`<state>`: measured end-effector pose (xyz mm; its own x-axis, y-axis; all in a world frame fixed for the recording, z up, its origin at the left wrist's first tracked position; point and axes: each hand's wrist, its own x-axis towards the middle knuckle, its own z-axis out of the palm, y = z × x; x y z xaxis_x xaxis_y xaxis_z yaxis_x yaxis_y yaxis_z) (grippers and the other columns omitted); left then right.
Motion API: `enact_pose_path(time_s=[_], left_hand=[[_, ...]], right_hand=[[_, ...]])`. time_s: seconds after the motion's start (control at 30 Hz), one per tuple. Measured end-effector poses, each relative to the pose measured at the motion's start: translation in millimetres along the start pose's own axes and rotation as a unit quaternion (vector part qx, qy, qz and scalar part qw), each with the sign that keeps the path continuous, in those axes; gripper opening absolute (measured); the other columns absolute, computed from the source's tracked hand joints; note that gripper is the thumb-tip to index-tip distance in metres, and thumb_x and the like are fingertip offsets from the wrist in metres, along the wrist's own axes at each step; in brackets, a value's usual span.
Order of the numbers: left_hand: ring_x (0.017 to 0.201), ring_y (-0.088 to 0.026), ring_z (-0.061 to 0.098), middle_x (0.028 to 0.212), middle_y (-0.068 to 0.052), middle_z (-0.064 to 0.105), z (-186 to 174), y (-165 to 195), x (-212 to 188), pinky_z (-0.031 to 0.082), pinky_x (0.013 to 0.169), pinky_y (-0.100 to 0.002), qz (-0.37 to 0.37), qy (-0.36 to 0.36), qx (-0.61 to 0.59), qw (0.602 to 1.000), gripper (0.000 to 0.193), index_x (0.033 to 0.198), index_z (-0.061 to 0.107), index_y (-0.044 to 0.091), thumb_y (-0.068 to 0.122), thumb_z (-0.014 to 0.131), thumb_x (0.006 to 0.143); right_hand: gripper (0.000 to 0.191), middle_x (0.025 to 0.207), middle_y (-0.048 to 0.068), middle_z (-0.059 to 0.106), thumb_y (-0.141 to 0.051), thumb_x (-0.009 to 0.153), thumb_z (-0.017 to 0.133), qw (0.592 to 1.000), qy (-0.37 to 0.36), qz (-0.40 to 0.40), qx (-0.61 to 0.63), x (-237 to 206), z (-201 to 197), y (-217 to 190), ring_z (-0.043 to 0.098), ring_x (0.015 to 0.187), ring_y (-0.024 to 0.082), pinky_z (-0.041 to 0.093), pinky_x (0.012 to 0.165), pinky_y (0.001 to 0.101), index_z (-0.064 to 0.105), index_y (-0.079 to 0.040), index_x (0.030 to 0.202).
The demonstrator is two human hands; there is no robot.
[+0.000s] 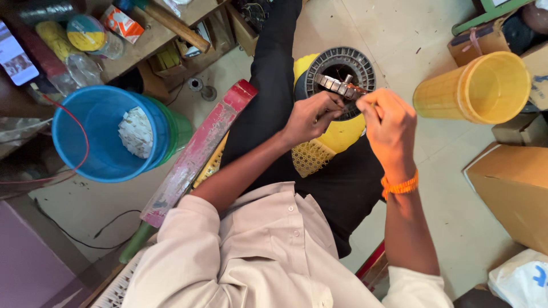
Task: The person winds copper wire around the poles of a motor stator held in the left hand, using the right hand to guide and wrap the wire. The person rotates the stator as needed to continue winding each pole.
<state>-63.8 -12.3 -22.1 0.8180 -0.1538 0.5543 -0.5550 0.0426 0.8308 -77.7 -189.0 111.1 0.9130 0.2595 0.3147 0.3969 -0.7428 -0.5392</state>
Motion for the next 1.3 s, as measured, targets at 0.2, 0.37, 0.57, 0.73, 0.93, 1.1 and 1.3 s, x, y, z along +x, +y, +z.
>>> enact_pose_path(time_s=[0.2,0.37,0.57,0.73,0.93,1.1,1.3], left_hand=[[0.075,-0.001,0.059,0.090,-0.003,0.072,29,-2,-6,0.049,0.065,-0.023,-0.233,0.101,-0.123,0.959,0.006,0.099,0.065,-0.001,0.005,0.066,0.099],[0.076,-0.003,0.059,0.083,-0.002,0.071,47,-5,2,0.050,0.068,-0.025,-0.294,0.179,-0.084,0.935,0.010,0.096,0.068,-0.001,0.008,0.072,0.098],[0.082,-0.015,0.066,0.093,-0.002,0.071,41,30,4,0.053,0.073,-0.030,-0.202,0.173,0.082,0.960,0.010,0.100,0.070,0.006,0.011,0.076,0.095],[0.105,-0.023,0.060,0.116,-0.002,0.067,2,31,34,0.046,0.092,-0.039,0.158,0.009,0.309,0.938,0.046,0.126,0.060,0.016,0.018,0.081,0.085],[0.102,-0.022,0.058,0.119,0.004,0.068,-26,-6,70,0.049,0.098,-0.035,0.116,-0.188,0.174,0.960,0.086,0.158,0.037,0.021,0.014,0.083,0.086],[0.105,-0.022,0.059,0.113,0.004,0.067,-25,-2,64,0.050,0.099,-0.035,0.051,-0.191,0.141,0.970,0.095,0.162,0.031,0.018,0.006,0.082,0.083],[0.103,-0.022,0.059,0.113,0.003,0.066,-26,4,69,0.050,0.099,-0.035,0.031,-0.205,0.126,0.970,0.098,0.162,0.029,0.018,0.002,0.080,0.079]], right_hand=[[0.006,0.076,0.006,0.067,-0.003,0.100,0.070,0.988,-0.023,0.105,0.109,38,28,29,0.063,0.066,0.010,0.048,0.060,0.0290,0.069,0.003,0.097],[0.009,0.064,-0.005,0.052,-0.007,0.094,0.078,0.971,-0.035,0.207,0.117,47,36,72,0.045,0.059,0.002,0.037,0.054,0.0251,0.076,0.001,0.096],[0.013,0.065,-0.012,0.049,-0.009,0.091,0.081,0.936,-0.027,0.281,0.210,32,33,108,0.036,0.056,-0.001,0.024,0.050,0.0219,0.076,0.003,0.096],[0.015,0.066,-0.009,0.053,-0.008,0.092,0.079,0.889,-0.021,0.343,0.304,12,17,100,0.038,0.052,-0.001,0.026,0.047,0.0203,0.074,0.003,0.099],[0.008,0.070,-0.006,0.057,-0.002,0.094,0.075,0.865,-0.008,0.343,0.365,3,-2,59,0.038,0.053,0.000,0.025,0.047,0.0197,0.073,0.005,0.099],[0.010,0.073,-0.007,0.057,-0.001,0.095,0.076,0.892,-0.017,0.296,0.343,5,4,37,0.039,0.060,-0.002,0.025,0.053,0.0177,0.074,0.005,0.102],[0.012,0.075,-0.008,0.058,-0.003,0.094,0.075,0.900,-0.030,0.280,0.333,6,6,36,0.042,0.064,-0.002,0.031,0.057,0.0176,0.075,0.003,0.104]])
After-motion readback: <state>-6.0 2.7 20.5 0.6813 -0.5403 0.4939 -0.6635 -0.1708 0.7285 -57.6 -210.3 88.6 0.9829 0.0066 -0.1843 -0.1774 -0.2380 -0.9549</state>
